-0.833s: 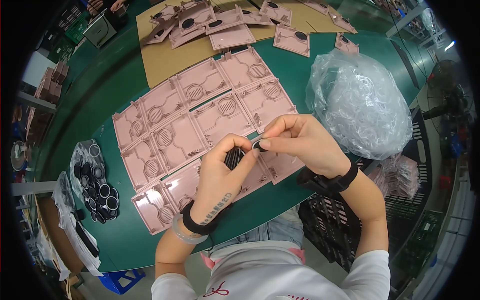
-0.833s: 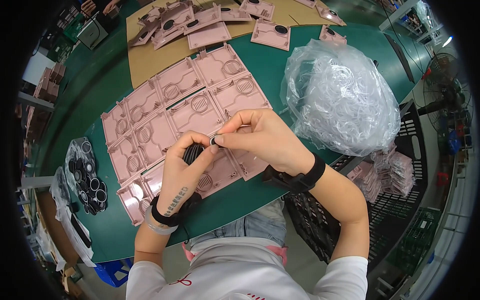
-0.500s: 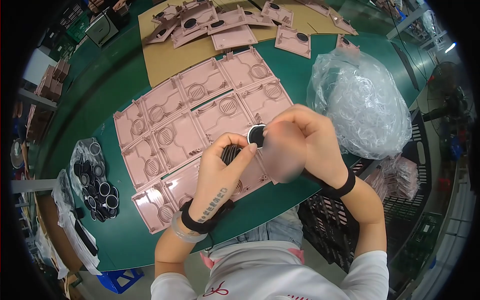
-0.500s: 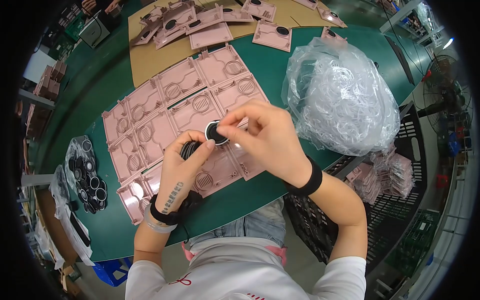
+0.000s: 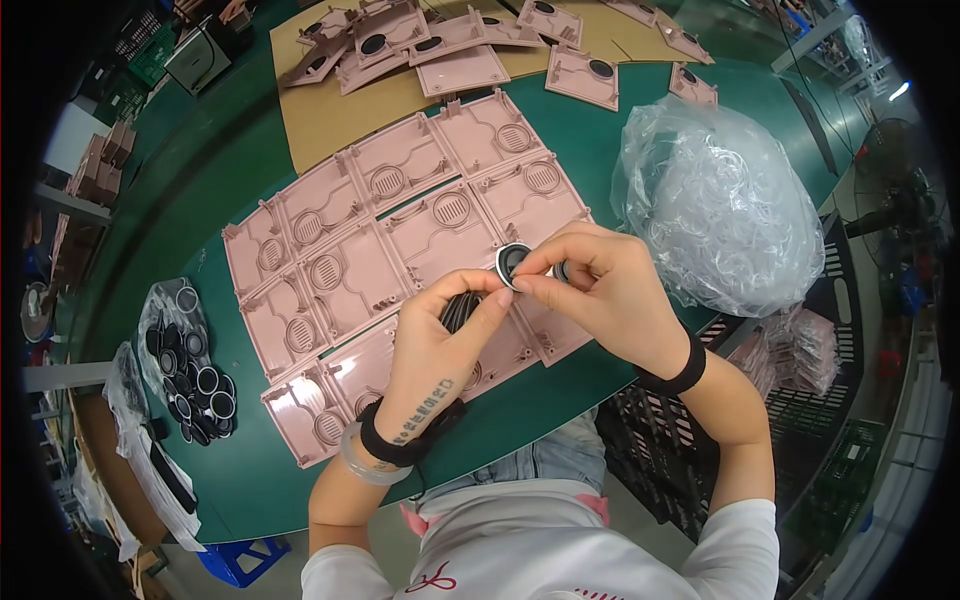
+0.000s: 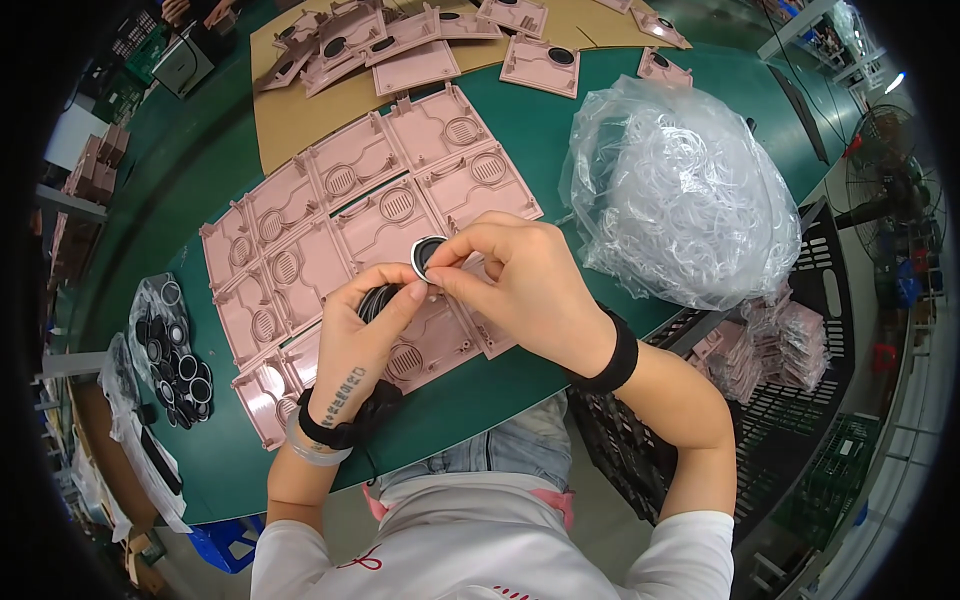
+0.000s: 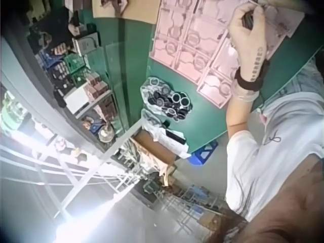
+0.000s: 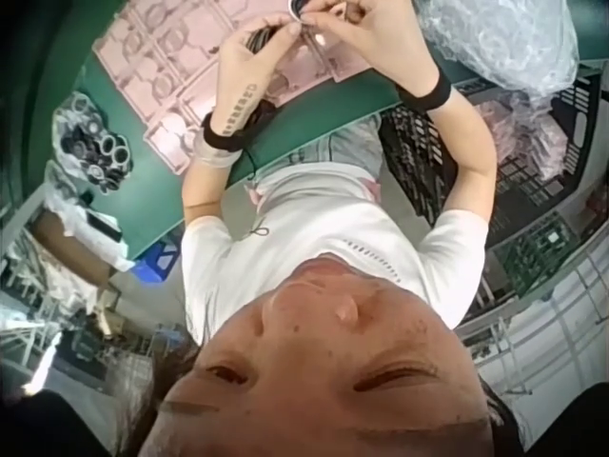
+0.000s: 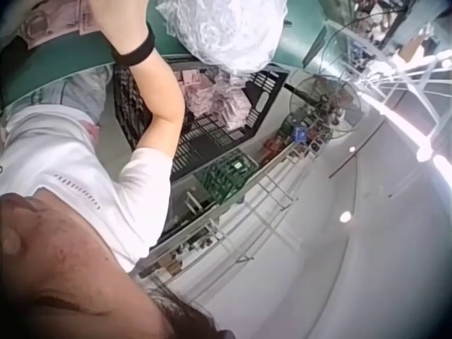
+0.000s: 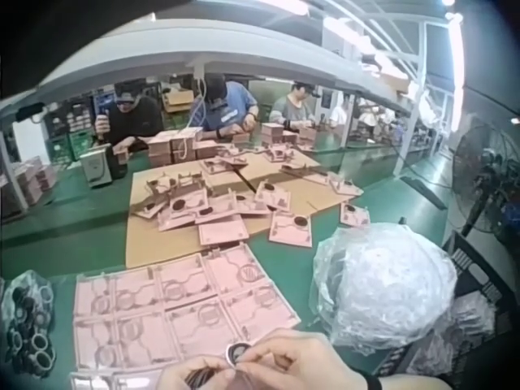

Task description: The person arranges pink plastic panels on the table, peels the adhesive backing from small black speakers, and presses them into circular recesses on the panels.

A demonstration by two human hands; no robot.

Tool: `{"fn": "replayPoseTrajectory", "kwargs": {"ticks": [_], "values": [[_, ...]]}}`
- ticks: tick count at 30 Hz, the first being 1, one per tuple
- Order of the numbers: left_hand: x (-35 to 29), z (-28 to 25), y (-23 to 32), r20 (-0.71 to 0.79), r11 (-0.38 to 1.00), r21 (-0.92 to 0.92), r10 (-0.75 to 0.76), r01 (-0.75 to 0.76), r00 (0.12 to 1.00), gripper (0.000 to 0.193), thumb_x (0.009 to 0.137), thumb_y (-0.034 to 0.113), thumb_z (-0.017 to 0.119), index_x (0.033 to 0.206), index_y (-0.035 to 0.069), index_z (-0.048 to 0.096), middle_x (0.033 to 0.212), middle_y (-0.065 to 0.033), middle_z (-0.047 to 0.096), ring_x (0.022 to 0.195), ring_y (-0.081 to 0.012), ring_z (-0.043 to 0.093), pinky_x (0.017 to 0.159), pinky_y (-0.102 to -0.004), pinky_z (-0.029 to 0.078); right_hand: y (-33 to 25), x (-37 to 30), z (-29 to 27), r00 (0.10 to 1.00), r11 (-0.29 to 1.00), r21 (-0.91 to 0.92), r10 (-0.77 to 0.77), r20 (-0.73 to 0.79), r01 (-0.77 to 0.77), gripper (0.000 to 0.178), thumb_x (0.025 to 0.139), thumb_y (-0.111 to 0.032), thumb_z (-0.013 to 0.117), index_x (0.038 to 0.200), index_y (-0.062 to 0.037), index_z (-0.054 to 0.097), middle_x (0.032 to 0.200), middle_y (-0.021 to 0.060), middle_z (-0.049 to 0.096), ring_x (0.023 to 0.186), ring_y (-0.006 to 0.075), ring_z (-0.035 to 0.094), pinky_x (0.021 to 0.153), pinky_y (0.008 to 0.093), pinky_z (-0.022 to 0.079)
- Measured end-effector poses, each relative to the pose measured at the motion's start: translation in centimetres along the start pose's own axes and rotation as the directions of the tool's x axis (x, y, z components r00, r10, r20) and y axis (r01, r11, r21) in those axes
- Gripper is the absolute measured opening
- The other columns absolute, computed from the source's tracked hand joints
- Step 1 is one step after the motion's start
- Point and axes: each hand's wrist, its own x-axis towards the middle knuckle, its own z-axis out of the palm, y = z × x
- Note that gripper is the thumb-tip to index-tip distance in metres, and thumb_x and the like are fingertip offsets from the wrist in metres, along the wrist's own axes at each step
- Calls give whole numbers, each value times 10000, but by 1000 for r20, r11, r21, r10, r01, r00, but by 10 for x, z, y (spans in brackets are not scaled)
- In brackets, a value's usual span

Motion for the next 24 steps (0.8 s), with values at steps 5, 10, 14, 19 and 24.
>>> {"fn": "replayPoseTrajectory", "kwargs": {"ticks": [5,10,14,19,24], "values": [[-1,1,2,-17,1000,24,-11,11,1000,103,890,102,632,939,12,631,709,76,525,603,14,421,519,-151,317,-5,-1,0,996,996,26,85,15,-85,122,765,-65,736,872,-25,693,597,-60,417,508,24,280,466,210,239],[-1,1,2,-29,1000,25,5,-4,1000,105,888,103,635,940,12,633,710,75,529,593,10,416,510,-155,318,-5,-1,1,985,983,60,169,33,-171,119,779,-69,731,883,-27,691,546,-87,332,503,14,274,462,210,218],[-1,1,-1,-36,998,54,29,-27,999,109,888,105,636,940,9,634,707,73,533,579,9,411,499,-159,318,-4,-1,1,985,983,63,169,38,-171,120,777,-67,733,878,-22,687,553,-86,346,503,16,273,460,210,220],[-1,1,-3,-46,996,55,66,-64,997,112,888,107,636,938,7,636,697,73,534,566,10,405,486,-159,310,-2,-2,3,991,990,42,132,18,-132,119,772,-66,735,872,-23,687,550,-81,344,500,18,272,460,210,226],[-2,0,0,-38,997,73,35,-32,999,106,889,103,633,931,6,635,707,70,538,579,11,411,495,-158,315,-4,-1,3,998,998,3,69,0,-69,119,765,-67,738,867,-26,690,547,-71,341,501,22,277,461,211,238]]}}
